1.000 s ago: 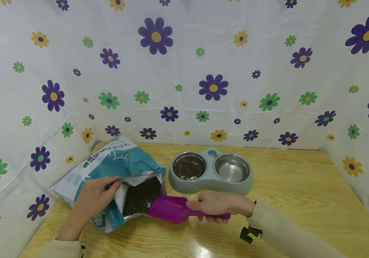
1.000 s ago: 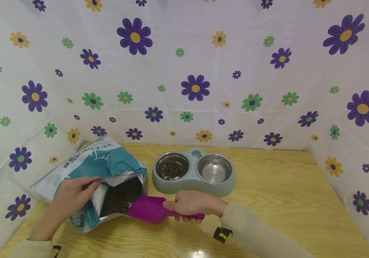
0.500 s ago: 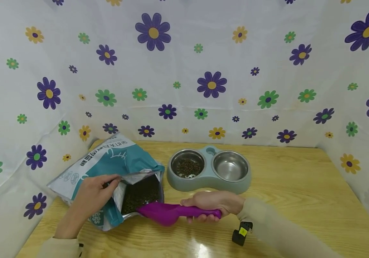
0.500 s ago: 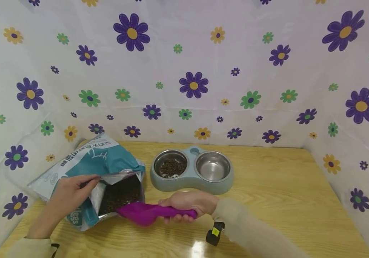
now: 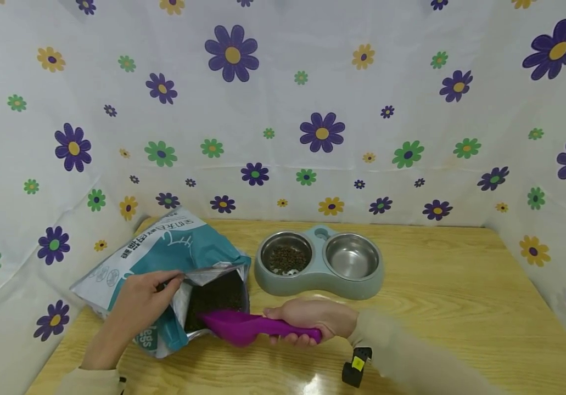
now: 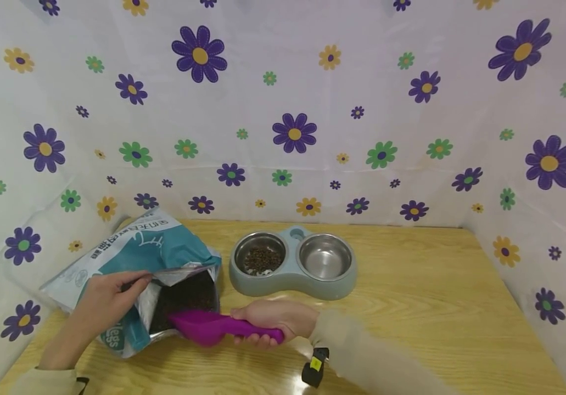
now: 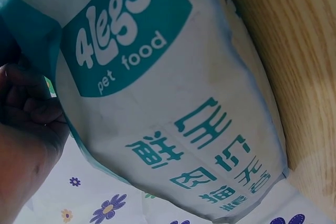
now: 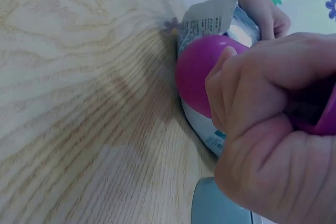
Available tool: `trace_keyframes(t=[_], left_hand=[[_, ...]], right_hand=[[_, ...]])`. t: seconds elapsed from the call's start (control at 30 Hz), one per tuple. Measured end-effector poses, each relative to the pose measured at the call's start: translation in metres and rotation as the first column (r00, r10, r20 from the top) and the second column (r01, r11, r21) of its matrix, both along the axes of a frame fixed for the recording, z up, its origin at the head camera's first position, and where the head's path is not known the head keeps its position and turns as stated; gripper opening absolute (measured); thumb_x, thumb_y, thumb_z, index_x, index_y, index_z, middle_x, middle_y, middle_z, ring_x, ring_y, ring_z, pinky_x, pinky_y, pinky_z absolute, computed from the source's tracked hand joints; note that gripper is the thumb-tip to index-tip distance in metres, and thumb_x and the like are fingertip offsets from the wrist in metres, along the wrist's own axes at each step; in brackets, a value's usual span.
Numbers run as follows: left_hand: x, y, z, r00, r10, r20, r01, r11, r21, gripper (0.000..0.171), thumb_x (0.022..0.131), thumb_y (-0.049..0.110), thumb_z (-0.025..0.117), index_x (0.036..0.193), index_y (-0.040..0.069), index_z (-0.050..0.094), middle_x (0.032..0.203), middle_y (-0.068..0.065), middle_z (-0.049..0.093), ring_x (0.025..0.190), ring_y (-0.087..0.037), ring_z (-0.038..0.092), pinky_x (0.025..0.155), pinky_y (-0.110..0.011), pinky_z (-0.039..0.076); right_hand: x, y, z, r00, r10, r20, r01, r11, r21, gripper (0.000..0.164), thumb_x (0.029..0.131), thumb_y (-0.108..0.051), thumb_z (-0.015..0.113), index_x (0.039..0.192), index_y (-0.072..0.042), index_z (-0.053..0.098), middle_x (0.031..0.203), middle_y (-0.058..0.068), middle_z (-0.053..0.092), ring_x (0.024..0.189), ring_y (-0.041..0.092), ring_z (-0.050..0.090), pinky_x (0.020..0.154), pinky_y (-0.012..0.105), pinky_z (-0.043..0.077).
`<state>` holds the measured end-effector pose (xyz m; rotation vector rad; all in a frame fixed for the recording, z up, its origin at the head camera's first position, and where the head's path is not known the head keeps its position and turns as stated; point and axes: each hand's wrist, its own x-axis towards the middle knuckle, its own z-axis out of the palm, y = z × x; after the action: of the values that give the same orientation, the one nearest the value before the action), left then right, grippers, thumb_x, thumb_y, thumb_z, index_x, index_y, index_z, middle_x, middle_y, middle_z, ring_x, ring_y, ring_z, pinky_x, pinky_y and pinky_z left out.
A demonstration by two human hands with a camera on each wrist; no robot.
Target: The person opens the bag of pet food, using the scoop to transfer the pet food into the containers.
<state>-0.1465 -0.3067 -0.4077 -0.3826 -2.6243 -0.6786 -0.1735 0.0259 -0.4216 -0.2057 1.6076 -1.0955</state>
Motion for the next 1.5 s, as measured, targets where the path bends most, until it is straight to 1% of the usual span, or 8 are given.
trace_keyframes(t=[0.27,0.6,0.83,0.93,1.07,1.33,1.4,1.5], left_hand=[[-0.001,-0.001,-0.003,1.000,0.000,-0.020,0.000,1.000,-0.001,0.015,0.091,0.007,0.074,0.103,0.008,0.082,0.092,-0.007,0.080,0.055,0.005,0.045,0.047,-0.020,0.037],[0.002,-0.001,-0.001,0.999,-0.006,-0.031,0.006,1.000,0.006,0.015,0.091,0.007,0.074,0.103,0.008,0.082,0.093,-0.008,0.080,0.056,0.006,0.046,0.047,-0.019,0.036],[0.001,-0.002,0.000,0.999,-0.011,-0.036,0.012,1.000,0.008,0.015,0.091,0.007,0.074,0.103,0.008,0.082,0.092,-0.009,0.080,0.054,0.006,0.044,0.046,-0.018,0.034],[0.000,-0.002,-0.001,0.999,-0.009,-0.030,0.009,1.000,0.009,0.015,0.091,0.006,0.074,0.103,0.007,0.082,0.090,-0.008,0.080,0.053,0.005,0.043,0.046,-0.017,0.033],[0.000,-0.001,-0.002,1.000,-0.005,-0.017,0.005,1.000,0.014,0.015,0.092,0.007,0.073,0.103,0.008,0.082,0.088,-0.006,0.079,0.052,0.005,0.042,0.045,-0.017,0.033],[0.000,-0.002,-0.002,1.000,0.006,-0.015,-0.006,1.000,0.013,0.015,0.092,0.008,0.073,0.104,0.009,0.082,0.089,-0.006,0.080,0.049,0.005,0.040,0.044,-0.018,0.031],[0.000,-0.002,-0.002,1.000,0.006,-0.015,-0.006,1.000,0.011,0.015,0.092,0.008,0.073,0.104,0.009,0.082,0.089,-0.006,0.080,0.049,0.005,0.040,0.044,-0.018,0.031],[0.000,-0.003,-0.002,1.000,0.007,-0.015,-0.007,1.000,0.009,0.015,0.092,0.008,0.073,0.104,0.008,0.082,0.089,-0.007,0.080,0.050,0.005,0.042,0.044,-0.019,0.032]], right_hand=[[0.010,-0.013,-0.002,0.990,-0.063,-0.125,0.061,0.998,-0.017,0.056,0.109,-0.051,0.035,0.079,-0.012,0.063,0.051,-0.007,0.042,0.036,0.003,0.032,0.035,0.019,0.026],[0.024,-0.020,-0.010,0.952,-0.148,-0.268,0.133,0.988,-0.074,0.060,0.109,-0.049,0.039,0.079,-0.004,0.063,0.049,-0.002,0.047,0.033,0.007,0.037,0.033,0.022,0.033],[0.019,-0.027,-0.002,0.941,-0.142,-0.307,0.128,0.990,-0.064,0.064,0.109,-0.049,0.039,0.076,0.001,0.063,0.048,0.000,0.045,0.032,0.008,0.036,0.032,0.022,0.032],[0.019,-0.032,-0.004,0.926,-0.149,-0.347,0.139,0.989,-0.054,0.065,0.109,-0.050,0.040,0.072,0.000,0.061,0.046,0.000,0.044,0.031,0.008,0.035,0.031,0.023,0.031],[0.020,-0.034,-0.012,0.880,-0.128,-0.457,0.111,0.992,-0.064,0.065,0.110,-0.049,0.039,0.067,-0.004,0.057,0.040,-0.002,0.041,0.028,0.009,0.033,0.031,0.024,0.030],[0.022,-0.029,-0.017,0.731,-0.023,-0.682,0.028,1.000,-0.004,0.060,0.111,-0.047,0.035,0.060,-0.018,0.044,0.039,-0.008,0.035,0.025,0.007,0.032,0.029,0.021,0.029],[0.023,-0.027,-0.016,0.713,-0.014,-0.701,0.032,0.999,0.013,0.058,0.111,-0.047,0.036,0.061,-0.018,0.045,0.041,-0.009,0.035,0.026,0.006,0.033,0.030,0.021,0.029],[0.025,-0.023,-0.013,0.707,-0.008,-0.707,0.033,0.999,0.022,0.056,0.111,-0.046,0.036,0.063,-0.018,0.048,0.044,-0.009,0.036,0.027,0.006,0.033,0.030,0.020,0.028]])
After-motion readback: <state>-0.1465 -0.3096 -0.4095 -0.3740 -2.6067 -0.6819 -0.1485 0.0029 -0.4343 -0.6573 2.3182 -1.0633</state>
